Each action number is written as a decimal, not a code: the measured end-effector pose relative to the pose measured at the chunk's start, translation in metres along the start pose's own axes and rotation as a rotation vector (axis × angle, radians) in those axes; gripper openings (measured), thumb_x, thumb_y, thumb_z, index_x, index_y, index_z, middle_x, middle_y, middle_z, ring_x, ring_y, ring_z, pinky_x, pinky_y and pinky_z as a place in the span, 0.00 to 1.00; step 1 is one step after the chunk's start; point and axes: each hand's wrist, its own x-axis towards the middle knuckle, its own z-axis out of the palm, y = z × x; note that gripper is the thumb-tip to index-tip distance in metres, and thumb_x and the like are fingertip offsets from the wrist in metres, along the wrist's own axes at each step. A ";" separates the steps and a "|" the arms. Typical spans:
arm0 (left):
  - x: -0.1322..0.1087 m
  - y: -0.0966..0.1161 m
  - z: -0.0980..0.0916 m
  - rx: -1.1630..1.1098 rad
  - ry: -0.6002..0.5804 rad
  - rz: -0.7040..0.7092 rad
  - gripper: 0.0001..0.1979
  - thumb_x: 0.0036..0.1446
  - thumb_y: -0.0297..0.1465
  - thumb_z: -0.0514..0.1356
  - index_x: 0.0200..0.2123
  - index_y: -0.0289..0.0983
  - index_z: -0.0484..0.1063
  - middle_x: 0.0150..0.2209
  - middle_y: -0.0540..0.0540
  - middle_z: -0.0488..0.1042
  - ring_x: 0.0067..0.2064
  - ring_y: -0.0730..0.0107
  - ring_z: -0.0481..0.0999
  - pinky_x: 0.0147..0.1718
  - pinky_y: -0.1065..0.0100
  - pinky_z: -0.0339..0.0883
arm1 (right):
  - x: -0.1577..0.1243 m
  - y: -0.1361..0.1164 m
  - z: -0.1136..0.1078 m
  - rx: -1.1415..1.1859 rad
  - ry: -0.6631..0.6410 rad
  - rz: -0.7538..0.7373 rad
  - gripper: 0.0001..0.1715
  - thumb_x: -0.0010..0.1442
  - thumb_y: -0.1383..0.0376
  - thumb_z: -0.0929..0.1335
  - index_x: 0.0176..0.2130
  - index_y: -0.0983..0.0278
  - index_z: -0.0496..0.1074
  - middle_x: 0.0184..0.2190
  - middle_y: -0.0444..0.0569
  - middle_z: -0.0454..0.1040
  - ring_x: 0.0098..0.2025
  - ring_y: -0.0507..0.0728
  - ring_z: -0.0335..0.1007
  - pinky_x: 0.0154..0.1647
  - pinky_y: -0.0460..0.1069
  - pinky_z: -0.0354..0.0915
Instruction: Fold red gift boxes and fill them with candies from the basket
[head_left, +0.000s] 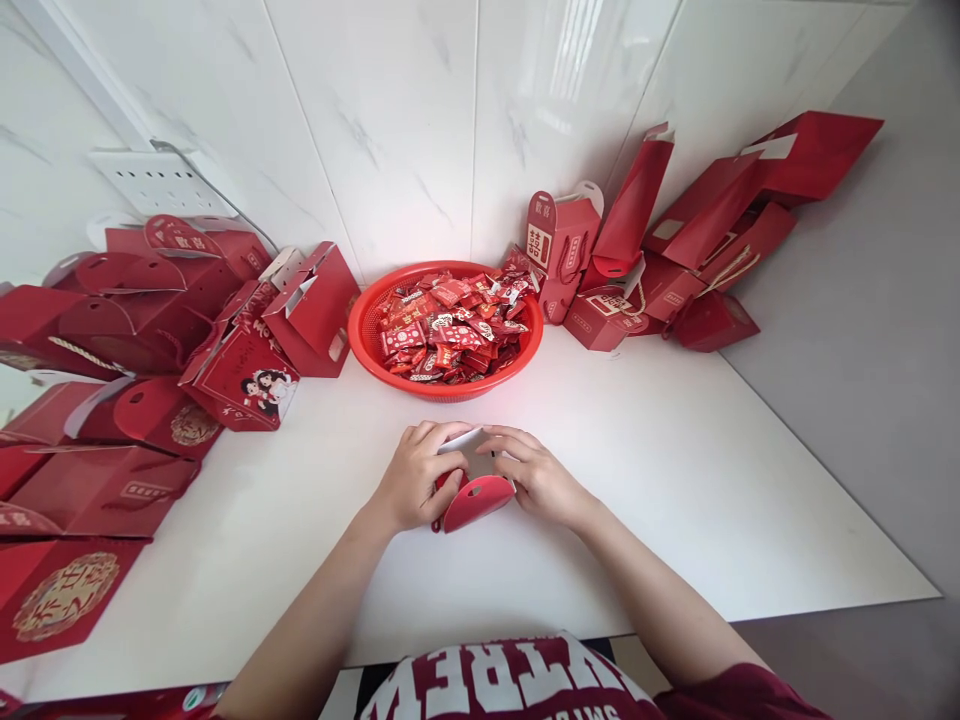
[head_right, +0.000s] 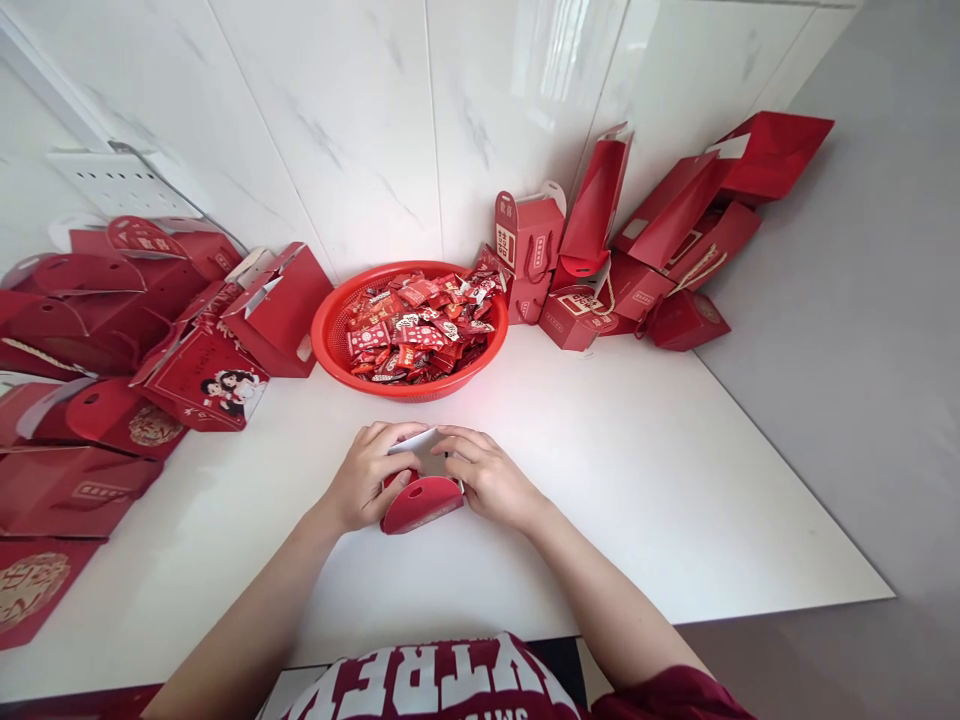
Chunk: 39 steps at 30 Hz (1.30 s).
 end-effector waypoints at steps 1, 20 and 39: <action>0.000 0.001 -0.003 -0.010 -0.001 -0.012 0.12 0.62 0.31 0.52 0.37 0.42 0.76 0.59 0.45 0.69 0.53 0.53 0.69 0.49 0.52 0.61 | 0.000 -0.001 0.000 -0.009 -0.003 -0.002 0.16 0.61 0.79 0.61 0.36 0.60 0.70 0.50 0.51 0.75 0.66 0.60 0.59 0.59 0.61 0.66; -0.005 -0.028 -0.022 -0.538 -0.102 -0.152 0.44 0.46 0.38 0.73 0.65 0.45 0.61 0.65 0.39 0.63 0.67 0.49 0.62 0.65 0.49 0.57 | 0.000 0.008 -0.017 0.233 -0.044 0.122 0.24 0.69 0.73 0.56 0.52 0.59 0.75 0.66 0.50 0.62 0.71 0.61 0.49 0.68 0.65 0.55; -0.007 -0.039 0.000 -0.513 -0.092 -0.144 0.35 0.47 0.47 0.70 0.54 0.39 0.65 0.65 0.37 0.62 0.70 0.45 0.53 0.64 0.49 0.54 | 0.001 0.004 -0.026 0.555 -0.085 0.296 0.11 0.57 0.54 0.74 0.37 0.57 0.80 0.57 0.49 0.72 0.72 0.64 0.43 0.70 0.64 0.49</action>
